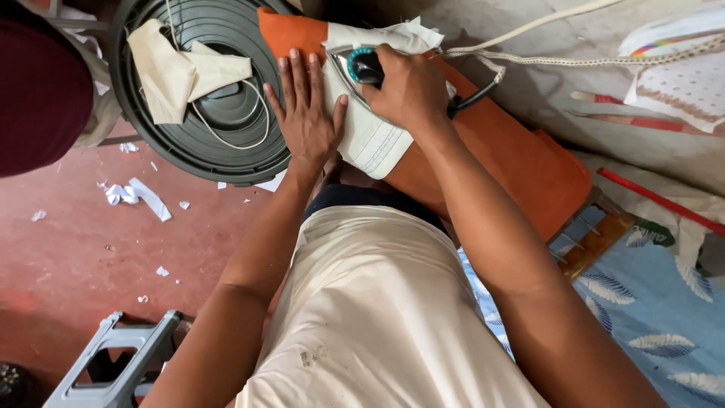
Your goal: Ironing and folding small pieces of white fabric on an ironing board in a workshop environment.
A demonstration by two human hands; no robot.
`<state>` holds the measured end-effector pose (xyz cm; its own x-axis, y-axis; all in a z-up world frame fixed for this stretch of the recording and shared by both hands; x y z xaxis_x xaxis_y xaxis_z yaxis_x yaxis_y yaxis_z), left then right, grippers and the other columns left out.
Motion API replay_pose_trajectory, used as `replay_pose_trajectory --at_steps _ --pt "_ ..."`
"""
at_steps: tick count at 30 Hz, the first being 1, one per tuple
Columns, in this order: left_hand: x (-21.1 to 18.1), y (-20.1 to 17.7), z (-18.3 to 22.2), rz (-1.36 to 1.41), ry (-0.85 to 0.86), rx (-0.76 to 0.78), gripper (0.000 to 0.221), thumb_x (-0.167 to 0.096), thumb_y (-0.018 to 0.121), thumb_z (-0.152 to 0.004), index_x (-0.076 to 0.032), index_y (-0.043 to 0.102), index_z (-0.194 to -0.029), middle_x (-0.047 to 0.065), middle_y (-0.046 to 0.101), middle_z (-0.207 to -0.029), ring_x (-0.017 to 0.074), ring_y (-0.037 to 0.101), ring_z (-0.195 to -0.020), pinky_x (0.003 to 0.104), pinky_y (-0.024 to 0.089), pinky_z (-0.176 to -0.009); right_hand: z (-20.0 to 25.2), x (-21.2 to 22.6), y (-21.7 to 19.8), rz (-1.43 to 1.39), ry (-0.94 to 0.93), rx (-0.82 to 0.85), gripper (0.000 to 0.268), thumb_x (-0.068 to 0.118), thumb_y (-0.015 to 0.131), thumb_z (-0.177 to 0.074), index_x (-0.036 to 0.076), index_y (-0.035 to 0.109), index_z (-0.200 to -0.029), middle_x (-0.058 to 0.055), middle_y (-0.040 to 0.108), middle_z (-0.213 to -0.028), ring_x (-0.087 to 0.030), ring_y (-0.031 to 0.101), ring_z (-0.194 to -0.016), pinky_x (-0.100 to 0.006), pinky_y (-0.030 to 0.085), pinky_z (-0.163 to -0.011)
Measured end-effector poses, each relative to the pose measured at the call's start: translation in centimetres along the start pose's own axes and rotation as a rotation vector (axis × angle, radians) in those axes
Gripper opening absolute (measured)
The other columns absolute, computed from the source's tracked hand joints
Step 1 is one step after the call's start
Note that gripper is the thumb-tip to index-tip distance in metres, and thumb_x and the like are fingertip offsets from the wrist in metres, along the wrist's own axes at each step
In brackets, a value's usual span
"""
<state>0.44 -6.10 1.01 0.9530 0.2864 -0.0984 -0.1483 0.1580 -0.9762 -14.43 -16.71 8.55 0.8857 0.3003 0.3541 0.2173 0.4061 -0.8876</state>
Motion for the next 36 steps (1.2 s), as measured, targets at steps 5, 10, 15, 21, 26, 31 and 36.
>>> replay_pose_trajectory --at_steps 5,10,15,21,26,31,36 --pt "1.6 1.9 0.8 0.069 -0.026 -0.031 0.076 -0.066 0.026 -0.112 -0.019 0.013 -0.171 0.009 0.006 -0.177 0.0255 0.003 -0.165 0.053 0.002 -0.134 -2.2 2.1 0.7 0.041 -0.132 -0.101 0.031 0.035 0.078 -0.084 0.012 0.063 -0.098 -0.020 0.072 -0.077 -0.051 0.068 -0.067 -0.061 0.050 -0.049" --pt "3.2 1.1 1.4 0.380 -0.022 -0.202 0.069 -0.052 0.030 -0.117 -0.014 0.010 -0.170 0.010 0.008 -0.178 0.0259 0.005 -0.167 0.054 0.007 -0.138 -4.2 4.7 1.1 0.053 -0.146 -0.150 0.032 0.038 0.078 -0.083 0.013 0.061 -0.095 -0.021 0.073 -0.076 -0.054 0.069 -0.067 -0.063 0.051 -0.051" --pt "2.8 -1.1 -0.4 0.586 0.079 -0.269 0.059 -0.036 0.031 -0.119 -0.008 0.012 -0.168 0.011 0.019 -0.176 0.0289 0.016 -0.167 0.052 0.018 -0.137 -3.9 4.1 1.7 -0.009 -0.010 -0.091 0.037 0.038 0.080 -0.088 0.012 0.059 -0.103 -0.020 0.075 -0.087 -0.051 0.071 -0.078 -0.064 0.054 -0.057" --pt "0.4 -2.4 -4.6 0.428 0.377 -0.465 0.041 -0.020 0.045 -0.111 -0.011 0.045 -0.150 0.013 0.062 -0.137 0.0358 0.057 -0.125 0.048 0.048 -0.097 0.3 0.6 0.3 -0.075 0.109 -0.044 0.043 0.037 0.084 -0.091 0.006 0.058 -0.107 -0.021 0.075 -0.094 -0.049 0.071 -0.087 -0.062 0.055 -0.056" --pt "0.7 -2.5 -6.8 0.285 0.417 -0.466 0.026 -0.028 0.066 -0.099 -0.012 0.072 -0.118 0.007 0.058 -0.104 0.0308 0.050 -0.092 0.044 0.039 -0.070 3.3 -2.5 0.4 -0.081 0.143 -0.045 0.038 0.036 0.078 -0.092 0.006 0.059 -0.105 -0.018 0.075 -0.090 -0.047 0.071 -0.082 -0.061 0.052 -0.054" --pt "1.7 -1.9 -8.1 0.304 0.478 -0.486 0.008 -0.021 0.074 -0.091 -0.013 0.071 -0.094 0.004 0.054 -0.094 0.0278 0.047 -0.084 0.041 0.038 -0.068 4.9 -5.4 1.1 -0.056 0.077 -0.169 0.042 0.040 0.078 -0.086 0.009 0.067 -0.111 -0.018 0.076 -0.088 -0.048 0.071 -0.078 -0.061 0.050 -0.056" --pt "2.2 -0.6 -9.9 0.396 0.444 -0.359 0.016 -0.023 0.073 -0.091 -0.010 0.065 -0.086 0.006 0.050 -0.089 0.0324 0.046 -0.080 0.046 0.040 -0.063 5.1 -6.5 1.4 -0.035 0.051 -0.210 0.051 0.046 0.084 -0.083 0.009 0.069 -0.114 -0.013 0.077 -0.087 -0.044 0.071 -0.077 -0.058 0.052 -0.052"
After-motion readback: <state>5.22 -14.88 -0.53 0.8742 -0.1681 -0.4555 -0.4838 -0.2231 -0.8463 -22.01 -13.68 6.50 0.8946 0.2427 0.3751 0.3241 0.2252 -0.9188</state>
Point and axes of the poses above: each hand's wrist, its own z-axis away from the middle knuckle, its own y-axis out of the palm, x = y × z, the point moved 4 cm from there along -z, towards the middle knuckle
